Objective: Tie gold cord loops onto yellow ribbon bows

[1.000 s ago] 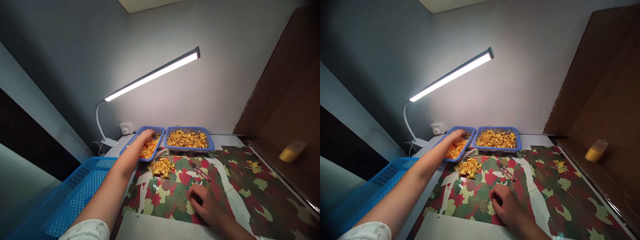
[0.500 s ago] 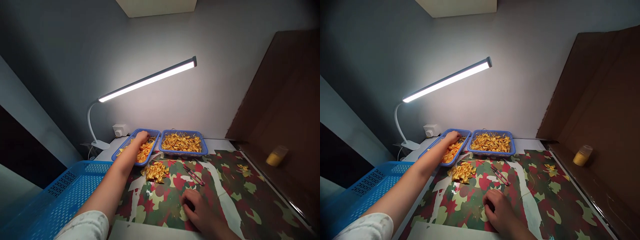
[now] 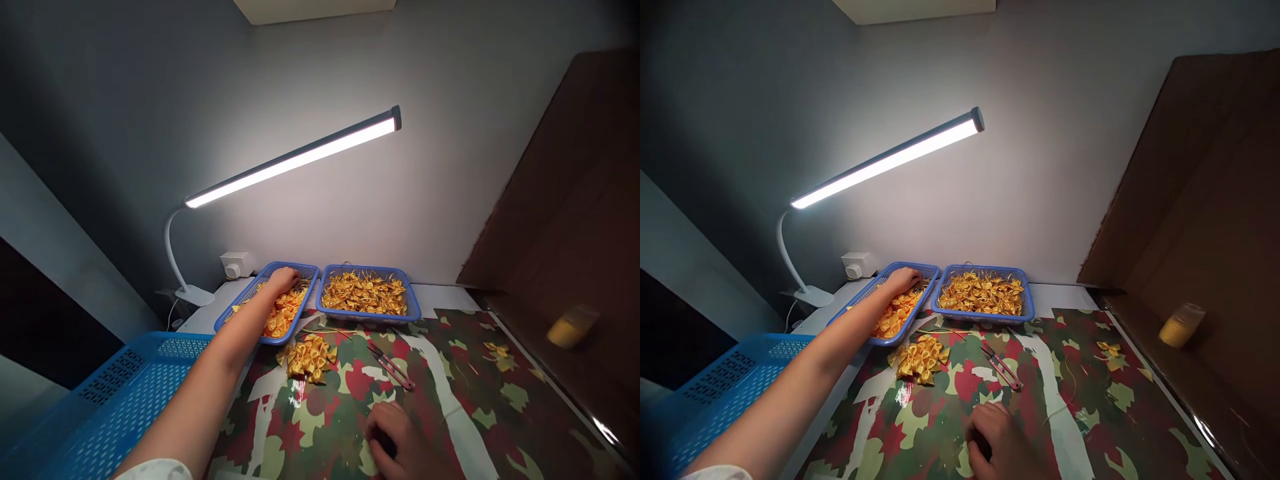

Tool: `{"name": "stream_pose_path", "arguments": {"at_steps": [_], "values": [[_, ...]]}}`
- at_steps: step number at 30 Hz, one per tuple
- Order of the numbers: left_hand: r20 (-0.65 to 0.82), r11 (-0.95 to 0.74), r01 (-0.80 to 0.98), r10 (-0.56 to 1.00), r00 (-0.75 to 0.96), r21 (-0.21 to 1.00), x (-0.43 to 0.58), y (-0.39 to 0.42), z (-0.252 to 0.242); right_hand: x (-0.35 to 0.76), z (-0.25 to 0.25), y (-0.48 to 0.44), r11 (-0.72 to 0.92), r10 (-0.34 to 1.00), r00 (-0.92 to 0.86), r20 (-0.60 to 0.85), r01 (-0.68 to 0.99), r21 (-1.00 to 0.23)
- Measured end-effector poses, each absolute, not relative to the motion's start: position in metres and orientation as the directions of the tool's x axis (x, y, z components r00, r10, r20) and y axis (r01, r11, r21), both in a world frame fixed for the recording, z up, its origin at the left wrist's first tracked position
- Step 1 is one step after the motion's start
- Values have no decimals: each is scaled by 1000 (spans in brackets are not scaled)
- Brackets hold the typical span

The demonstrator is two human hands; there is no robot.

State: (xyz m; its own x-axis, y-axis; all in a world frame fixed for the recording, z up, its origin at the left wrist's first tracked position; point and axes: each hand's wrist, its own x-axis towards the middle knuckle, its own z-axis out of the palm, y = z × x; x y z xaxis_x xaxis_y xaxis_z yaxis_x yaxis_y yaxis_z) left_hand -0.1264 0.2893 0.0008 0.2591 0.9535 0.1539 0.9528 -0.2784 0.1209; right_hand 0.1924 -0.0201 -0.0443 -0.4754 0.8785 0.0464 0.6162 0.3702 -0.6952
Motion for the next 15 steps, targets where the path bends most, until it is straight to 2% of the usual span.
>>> {"name": "stream_pose_path", "arguments": {"at_steps": [7, 15], "values": [[229, -146, 924, 971, 66, 354, -127, 288, 16, 191, -44, -21, 312, 902, -428, 56, 557, -770], [251, -89, 718, 960, -123, 690, -135, 265, 43, 192, -44, -20, 354, 895, -438, 89, 573, -739]]}}
